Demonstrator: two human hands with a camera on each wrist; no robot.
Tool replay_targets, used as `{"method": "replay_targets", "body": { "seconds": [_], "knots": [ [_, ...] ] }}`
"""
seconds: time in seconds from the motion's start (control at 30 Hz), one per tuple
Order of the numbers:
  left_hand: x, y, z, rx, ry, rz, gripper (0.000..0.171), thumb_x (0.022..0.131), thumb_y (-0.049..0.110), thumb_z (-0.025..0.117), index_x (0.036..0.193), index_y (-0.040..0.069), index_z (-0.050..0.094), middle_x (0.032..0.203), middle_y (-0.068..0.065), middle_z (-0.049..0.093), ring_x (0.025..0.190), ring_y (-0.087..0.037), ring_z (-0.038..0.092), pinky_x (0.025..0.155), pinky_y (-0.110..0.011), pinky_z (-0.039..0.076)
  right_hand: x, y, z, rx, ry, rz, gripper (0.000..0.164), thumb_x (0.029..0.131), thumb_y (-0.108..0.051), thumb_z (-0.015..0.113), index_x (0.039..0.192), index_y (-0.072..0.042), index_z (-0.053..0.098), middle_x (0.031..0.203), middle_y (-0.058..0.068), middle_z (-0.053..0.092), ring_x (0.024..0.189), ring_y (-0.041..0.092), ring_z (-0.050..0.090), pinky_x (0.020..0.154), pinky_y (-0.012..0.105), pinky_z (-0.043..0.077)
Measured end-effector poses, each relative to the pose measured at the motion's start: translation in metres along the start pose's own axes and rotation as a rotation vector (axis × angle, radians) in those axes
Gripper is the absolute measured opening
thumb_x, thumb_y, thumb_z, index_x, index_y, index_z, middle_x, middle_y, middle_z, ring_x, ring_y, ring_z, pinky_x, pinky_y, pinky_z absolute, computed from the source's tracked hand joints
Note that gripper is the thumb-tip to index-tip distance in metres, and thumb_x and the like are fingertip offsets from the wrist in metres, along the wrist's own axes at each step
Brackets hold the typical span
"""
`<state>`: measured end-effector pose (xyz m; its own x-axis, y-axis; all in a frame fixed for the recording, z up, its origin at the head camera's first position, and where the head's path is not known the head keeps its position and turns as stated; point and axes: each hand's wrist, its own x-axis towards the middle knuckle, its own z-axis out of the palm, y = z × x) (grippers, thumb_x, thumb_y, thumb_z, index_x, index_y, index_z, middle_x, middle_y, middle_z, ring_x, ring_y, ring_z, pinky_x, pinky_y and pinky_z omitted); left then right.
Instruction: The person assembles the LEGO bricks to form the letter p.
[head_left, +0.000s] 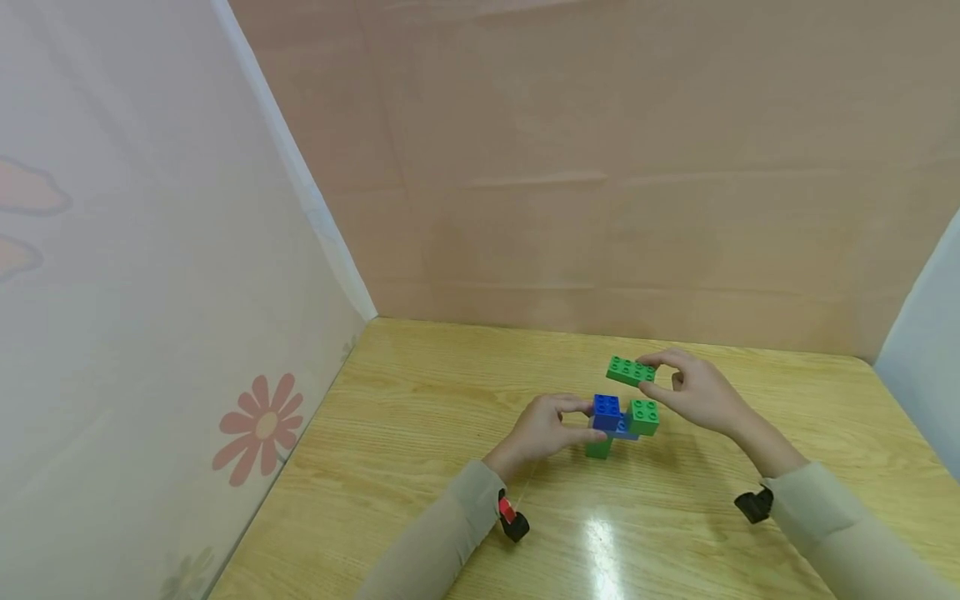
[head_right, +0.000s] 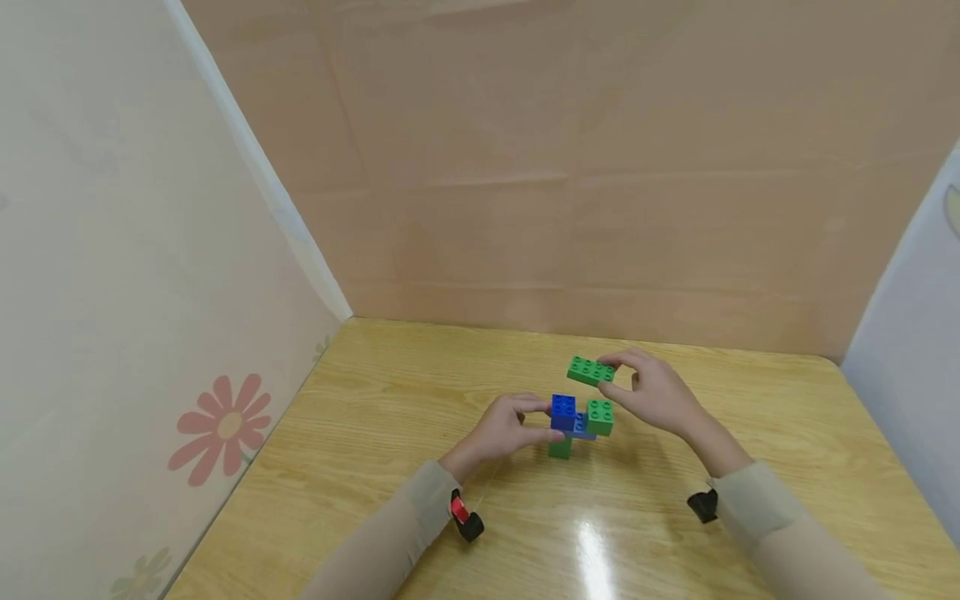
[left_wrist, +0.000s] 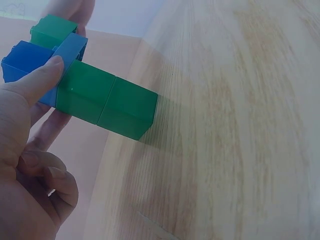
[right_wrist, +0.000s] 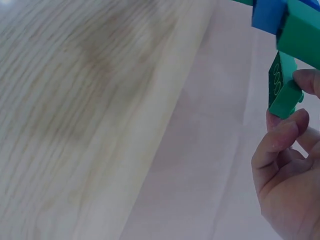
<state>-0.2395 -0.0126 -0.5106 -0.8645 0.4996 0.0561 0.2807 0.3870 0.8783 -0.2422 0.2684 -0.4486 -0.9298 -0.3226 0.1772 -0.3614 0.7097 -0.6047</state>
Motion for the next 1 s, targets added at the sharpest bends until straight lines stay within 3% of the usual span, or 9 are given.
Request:
{"method": "replay_targets", "body": {
  "seconds": [0.1, 0.33, 0.53, 0.8, 1.0],
  "knots": [
    [0.000, 0.000, 0.000, -0.009, 0.000, 0.008, 0.052, 0.086, 0.048, 0.084, 0.132, 0.027, 0.074, 0.120, 0.024, 0.067, 0.119, -0.014, 0.061, 0.083, -0.027, 0.049, -0.002, -0.006, -0.003, 0.005, 0.012, -0.028, 0.039, 0.101, -0.032, 0.071, 0.134, -0.011, 0.066, 0.127, 0.011, 0.063, 0.050, 0.012, 0.038, 0.047, 0.030, 0.038],
    [0.000, -0.001, 0.001, -0.018, 0.003, 0.021, 0.050, 0.086, 0.048, 0.084, 0.131, 0.026, 0.075, 0.122, 0.024, 0.067, 0.118, -0.003, 0.058, 0.086, -0.027, 0.049, -0.007, -0.016, -0.009, 0.013, 0.026, -0.100, 0.033, 0.100, -0.025, 0.074, 0.130, -0.014, 0.068, 0.123, 0.006, 0.065, 0.048, 0.011, 0.038, 0.047, 0.029, 0.037],
    [0.001, -0.002, 0.002, -0.019, -0.002, 0.039, 0.050, 0.087, 0.047, 0.084, 0.131, 0.025, 0.074, 0.120, 0.024, 0.067, 0.120, -0.008, 0.060, 0.087, -0.028, 0.049, -0.012, -0.021, -0.012, 0.009, 0.048, -0.168, 0.032, 0.098, -0.019, 0.075, 0.128, -0.014, 0.068, 0.120, 0.004, 0.066, 0.048, 0.009, 0.039, 0.047, 0.028, 0.038],
    [0.001, -0.002, 0.001, -0.030, -0.008, 0.044, 0.047, 0.087, 0.047, 0.083, 0.129, 0.028, 0.075, 0.118, 0.025, 0.067, 0.118, -0.002, 0.058, 0.090, -0.029, 0.048, -0.017, -0.027, -0.012, 0.006, 0.053, -0.233, 0.033, 0.095, -0.014, 0.078, 0.126, -0.016, 0.069, 0.118, 0.001, 0.067, 0.051, 0.006, 0.039, 0.048, 0.025, 0.038],
    [0.002, -0.002, 0.000, -0.026, -0.011, 0.062, 0.044, 0.088, 0.045, 0.083, 0.128, 0.028, 0.076, 0.116, 0.025, 0.068, 0.118, -0.009, 0.061, 0.088, -0.029, 0.048, -0.022, -0.032, -0.008, 0.006, 0.059, -0.269, 0.035, 0.092, -0.012, 0.081, 0.124, -0.020, 0.070, 0.113, -0.006, 0.066, 0.055, 0.004, 0.040, 0.049, 0.024, 0.038]
  ]
}}
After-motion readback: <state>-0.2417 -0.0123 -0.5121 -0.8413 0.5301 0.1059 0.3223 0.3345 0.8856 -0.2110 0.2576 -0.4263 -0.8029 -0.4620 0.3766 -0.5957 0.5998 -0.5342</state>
